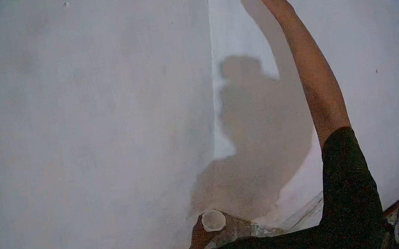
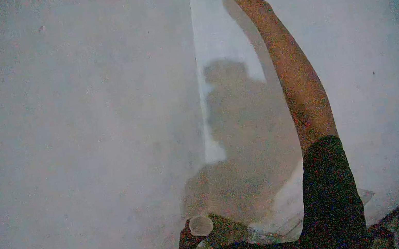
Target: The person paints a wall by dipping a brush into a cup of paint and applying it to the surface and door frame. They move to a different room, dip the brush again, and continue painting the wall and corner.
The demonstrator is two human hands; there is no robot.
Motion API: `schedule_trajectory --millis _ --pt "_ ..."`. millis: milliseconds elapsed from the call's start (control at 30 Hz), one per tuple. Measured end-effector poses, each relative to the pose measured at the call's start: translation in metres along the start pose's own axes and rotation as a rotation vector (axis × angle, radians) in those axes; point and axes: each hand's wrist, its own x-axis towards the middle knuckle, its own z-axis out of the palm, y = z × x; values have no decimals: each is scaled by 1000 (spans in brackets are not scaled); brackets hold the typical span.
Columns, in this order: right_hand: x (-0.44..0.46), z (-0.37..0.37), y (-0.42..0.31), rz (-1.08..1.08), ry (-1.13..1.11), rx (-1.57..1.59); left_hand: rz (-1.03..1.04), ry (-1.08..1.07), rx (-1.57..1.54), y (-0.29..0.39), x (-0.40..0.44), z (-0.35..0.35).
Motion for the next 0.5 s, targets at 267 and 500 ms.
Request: schedule_trajectory --millis 267,500 --pt "-91 -6 6 -12 -235 -65 -179 3 -18 14 -9 28" --pt "-195 -44 5 84 -506 6 -118 17 6 -8 -8 38"
